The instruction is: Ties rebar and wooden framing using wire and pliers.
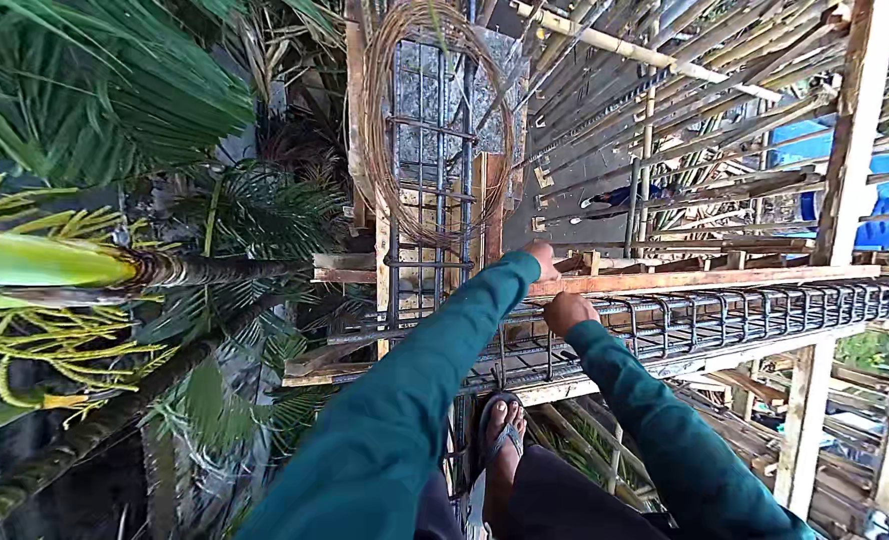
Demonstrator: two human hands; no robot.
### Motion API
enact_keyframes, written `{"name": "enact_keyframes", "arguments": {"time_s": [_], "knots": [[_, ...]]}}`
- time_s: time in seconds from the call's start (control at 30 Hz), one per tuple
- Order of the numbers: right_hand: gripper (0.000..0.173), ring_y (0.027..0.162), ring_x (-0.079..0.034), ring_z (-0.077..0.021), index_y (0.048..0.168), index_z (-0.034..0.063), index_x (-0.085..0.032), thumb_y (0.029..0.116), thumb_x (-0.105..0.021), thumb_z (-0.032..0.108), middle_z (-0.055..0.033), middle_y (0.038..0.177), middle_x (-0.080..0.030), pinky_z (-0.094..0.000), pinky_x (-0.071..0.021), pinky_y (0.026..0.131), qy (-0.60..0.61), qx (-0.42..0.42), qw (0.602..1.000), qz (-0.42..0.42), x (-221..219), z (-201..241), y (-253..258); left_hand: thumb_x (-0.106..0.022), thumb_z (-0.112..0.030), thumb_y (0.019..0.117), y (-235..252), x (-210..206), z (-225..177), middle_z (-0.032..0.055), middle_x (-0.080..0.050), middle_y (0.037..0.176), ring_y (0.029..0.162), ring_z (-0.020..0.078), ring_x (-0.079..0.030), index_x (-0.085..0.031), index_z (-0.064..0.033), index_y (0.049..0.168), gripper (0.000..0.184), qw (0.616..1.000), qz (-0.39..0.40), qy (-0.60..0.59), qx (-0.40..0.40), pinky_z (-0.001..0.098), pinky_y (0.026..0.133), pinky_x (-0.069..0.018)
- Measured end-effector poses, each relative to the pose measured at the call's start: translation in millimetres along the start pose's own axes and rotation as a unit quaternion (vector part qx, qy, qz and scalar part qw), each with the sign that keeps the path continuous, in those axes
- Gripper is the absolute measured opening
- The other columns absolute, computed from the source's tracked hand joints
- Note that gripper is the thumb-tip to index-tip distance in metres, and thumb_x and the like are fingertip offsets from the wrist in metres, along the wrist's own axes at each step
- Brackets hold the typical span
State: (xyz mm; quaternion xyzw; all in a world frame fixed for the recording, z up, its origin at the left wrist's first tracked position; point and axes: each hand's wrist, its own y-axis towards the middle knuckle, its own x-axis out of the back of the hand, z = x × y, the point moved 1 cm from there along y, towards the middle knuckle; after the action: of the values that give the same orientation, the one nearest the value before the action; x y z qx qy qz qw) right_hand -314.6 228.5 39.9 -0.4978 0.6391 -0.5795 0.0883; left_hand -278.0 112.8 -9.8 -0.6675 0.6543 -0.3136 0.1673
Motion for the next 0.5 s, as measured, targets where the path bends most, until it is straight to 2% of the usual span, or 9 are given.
{"name": "enact_keyframes", "arguments": {"time_s": [0.1, 0.17, 0.2, 0.27, 0.3, 0.33, 0.4, 0.47, 0.5], "knots": [[0.045, 0.125, -0.062, -0.0427, 0.12, -0.0058, -0.067, 0.1055, -0.052, 0.035, -0.028, 0.129, -0.065, -0.065, -0.0479, 0.101, 0.042, -0.036, 0.998, 0.017, -2.1, 1.3, 6.4, -0.062, -0.022, 0.1012, -36.7, 18.9, 2.2, 0.0221, -0.069, 0.122, 0.117, 0.0384, -0.066, -0.06, -0.0024, 0.137, 0.041, 0.989, -0.125, -0.081, -0.022, 0.061, 0.101, -0.05], [0.043, 0.118, -0.065, -0.0435, 0.114, -0.007, -0.068, 0.1036, -0.055, 0.033, -0.029, 0.122, -0.068, -0.0668, -0.0498, 0.096, 0.091, -0.047, 0.995, 0.014, -8.3, -6.9, 18.5, -0.059, -0.022, 0.1021, -62.8, 25.5, 3.0, 0.0173, -0.071, 0.116, 0.112, 0.0339, -0.068, -0.063, -0.0052, 0.134, 0.036, 0.98, -0.172, -0.099, -0.027, 0.0591, 0.098, -0.0523], [0.041, 0.106, -0.069, -0.0425, 0.109, -0.007, -0.069, 0.1021, -0.057, 0.032, -0.0284, 0.112, -0.07, -0.0653, -0.0532, 0.088, 0.119, -0.041, 0.992, 0.012, -11.7, -15.1, 28.5, -0.059, -0.022, 0.1024, -73.2, 27.4, 5.1, 0.0164, -0.072, 0.115, 0.111, 0.0326, -0.069, -0.064, -0.0054, 0.132, 0.034, 0.976, -0.188, -0.108, -0.033, 0.0582, 0.098, -0.0528], [0.041, 0.072, -0.069, -0.0303, 0.101, -0.0028, -0.07, 0.1032, -0.056, 0.036, -0.0186, 0.086, -0.07, -0.0518, -0.0582, 0.067, 0.152, -0.013, 0.988, 0.028, -9.2, -34.0, 40.0, -0.058, -0.021, 0.1031, -89.2, 24.7, 13.9, 0.0164, -0.072, 0.114, 0.108, 0.0317, -0.07, -0.065, -0.005, 0.13, 0.032, 0.968, -0.209, -0.132, -0.046, 0.0572, 0.097, -0.0536], [0.044, 0.069, -0.069, -0.0285, 0.103, -0.0021, -0.07, 0.1066, -0.052, 0.038, -0.017, 0.085, -0.07, -0.0505, -0.0589, 0.067, 0.148, 0.011, 0.988, 0.039, 4.1, -39.1, 34.7, -0.058, -0.021, 0.1037, -95.8, 21.9, 18.9, 0.0168, -0.072, 0.115, 0.108, 0.032, -0.07, -0.065, -0.0047, 0.13, 0.032, 0.965, -0.214, -0.145, -0.047, 0.0575, 0.097, -0.0535], [0.044, 0.077, -0.072, -0.0308, 0.107, -0.0013, -0.072, 0.108, -0.049, 0.036, -0.018, 0.091, -0.073, -0.0548, -0.0602, 0.074, 0.114, 0.054, 0.992, 0.024, 21.1, -42.4, 27.6, -0.057, -0.021, 0.1034, -99.3, 16.8, 25.0, 0.0166, -0.072, 0.113, 0.106, 0.0321, -0.07, -0.066, -0.0051, 0.129, 0.031, 0.963, -0.219, -0.154, -0.045, 0.0584, 0.095, -0.0542], [0.031, 0.098, -0.071, -0.0411, 0.107, 0.0006, -0.075, 0.1052, -0.054, 0.023, -0.0223, 0.102, -0.074, -0.0683, -0.0534, 0.088, 0.024, 0.189, 0.978, -0.081, 40.8, -48.5, 16.3, -0.056, -0.021, 0.1035, -103.5, 1.9, 36.2, 0.0156, -0.073, 0.113, 0.105, 0.0316, -0.071, -0.067, -0.0061, 0.127, 0.029, 0.961, -0.221, -0.165, -0.026, 0.0581, 0.095, -0.0544], [0.015, 0.105, -0.069, -0.0405, 0.102, 0.0053, -0.076, 0.0983, -0.062, 0.008, -0.017, 0.104, -0.074, -0.0656, -0.0547, 0.089, -0.081, 0.327, 0.923, -0.187, 37.5, -51.1, 12.5, -0.055, -0.021, 0.1047, -107.5, -17.8, 44.5, 0.0159, -0.072, 0.114, 0.106, 0.0323, -0.07, -0.067, -0.0056, 0.126, 0.029, 0.964, -0.215, -0.158, -0.012, 0.0579, 0.095, -0.0544], [0.016, 0.11, -0.067, -0.0402, 0.103, 0.0074, -0.077, 0.0928, -0.066, 0.001, -0.0148, 0.108, -0.073, -0.0637, -0.0544, 0.091, -0.133, 0.376, 0.893, -0.21, 34.2, -50.2, 12.1, -0.054, -0.02, 0.1055, -110.1, -28.2, 47.4, 0.0175, -0.072, 0.113, 0.105, 0.0342, -0.07, -0.068, -0.0044, 0.125, 0.028, 0.964, -0.221, -0.148, -0.014, 0.0589, 0.094, -0.0546]]}}
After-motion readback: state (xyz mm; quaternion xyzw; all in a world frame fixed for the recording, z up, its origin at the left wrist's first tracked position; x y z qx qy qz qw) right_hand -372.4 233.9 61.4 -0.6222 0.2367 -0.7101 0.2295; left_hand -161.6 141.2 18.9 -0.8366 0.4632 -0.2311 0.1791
